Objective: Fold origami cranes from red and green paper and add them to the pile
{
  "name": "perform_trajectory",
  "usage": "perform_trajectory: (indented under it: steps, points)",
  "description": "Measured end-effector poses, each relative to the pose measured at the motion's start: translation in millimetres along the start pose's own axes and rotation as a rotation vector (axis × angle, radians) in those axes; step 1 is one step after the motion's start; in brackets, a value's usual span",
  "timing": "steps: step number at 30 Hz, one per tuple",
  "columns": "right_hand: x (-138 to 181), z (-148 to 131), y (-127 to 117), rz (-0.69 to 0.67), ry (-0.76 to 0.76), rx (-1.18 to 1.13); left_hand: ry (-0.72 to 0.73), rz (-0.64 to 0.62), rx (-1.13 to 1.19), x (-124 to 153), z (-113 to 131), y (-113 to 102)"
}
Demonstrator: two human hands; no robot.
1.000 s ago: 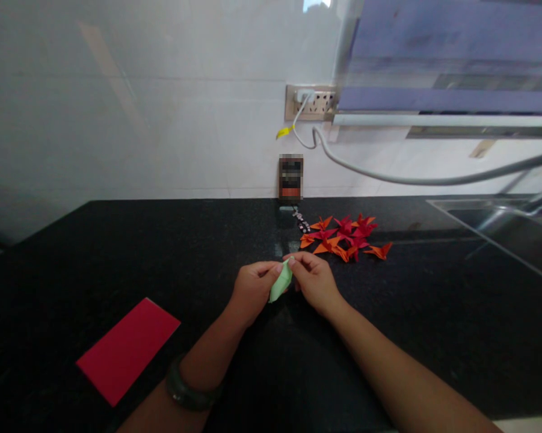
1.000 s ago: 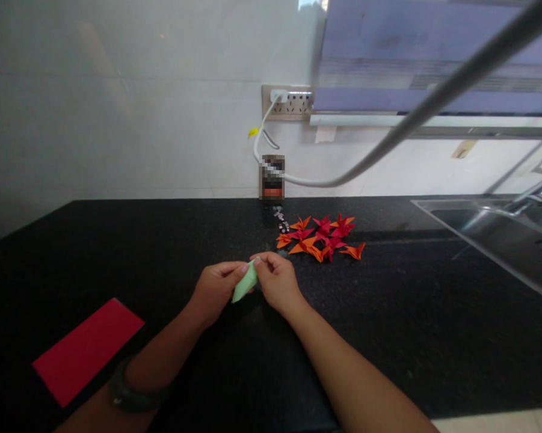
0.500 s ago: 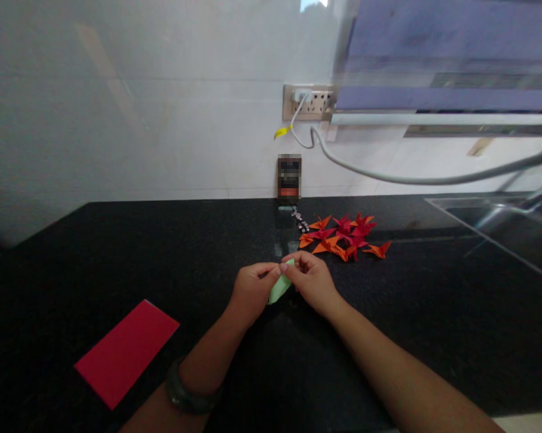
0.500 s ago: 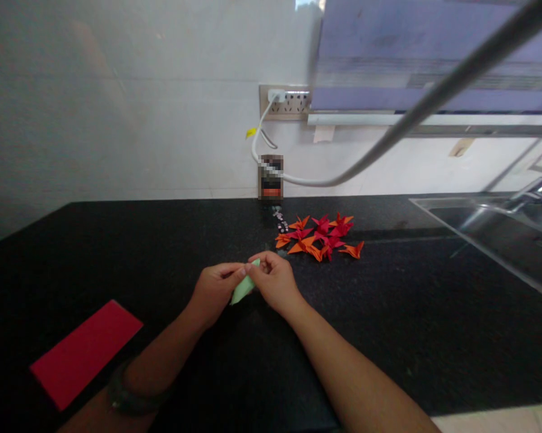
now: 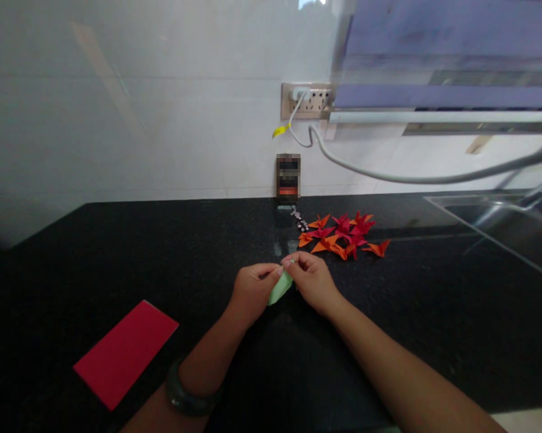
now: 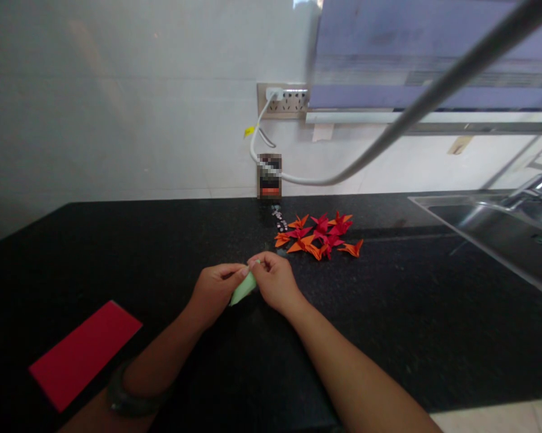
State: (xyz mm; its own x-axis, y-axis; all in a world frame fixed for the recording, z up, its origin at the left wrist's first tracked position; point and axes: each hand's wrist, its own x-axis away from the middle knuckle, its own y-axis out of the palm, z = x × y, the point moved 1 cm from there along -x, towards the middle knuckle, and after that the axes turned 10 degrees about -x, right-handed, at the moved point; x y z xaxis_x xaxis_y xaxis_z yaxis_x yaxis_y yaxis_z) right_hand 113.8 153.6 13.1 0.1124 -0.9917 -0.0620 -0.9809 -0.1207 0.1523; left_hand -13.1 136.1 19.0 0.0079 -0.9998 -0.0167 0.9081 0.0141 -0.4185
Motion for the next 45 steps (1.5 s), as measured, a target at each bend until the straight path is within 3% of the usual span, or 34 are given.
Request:
perform_trajectory:
  steps: [5, 11, 15, 26, 34, 37, 45]
  points:
    - [-2.6, 0.8, -2.7, 0.026, 0.035, -0.097, 0.016, 0.02, 0.021, 0.4, 0.3, -1.4]
    - [-1.8, 2.7, 0.2, -0.063, 0.116, -0.308, -0.115, 0.102, 0.301, -2.7, -5.4, -0.6]
    - [1.4, 3.8, 4.2, -0.05, 0.084, -0.273, -0.104, 0.125, 0.315, -2.9, -5.7, 0.8]
    - [6.7, 5.0, 17.2, 0.173, 0.021, -0.207, -0.081, 0.212, 0.23, 1.5, -0.5, 9.4]
    - [6.9, 6.9, 17.7, 0.163, 0.051, -0.203, -0.079, 0.222, 0.248, 2.8, 1.9, 10.4]
    - [6.0, 7.5, 17.0, 0.161, 0.043, -0.196, -0.076, 0.197, 0.242, 2.4, 2.1, 9.9]
    - [2.8, 7.3, 10.4, 0.198, 0.034, -0.127, -0.18, -0.013, 0.348, 2.6, -1.5, 11.0]
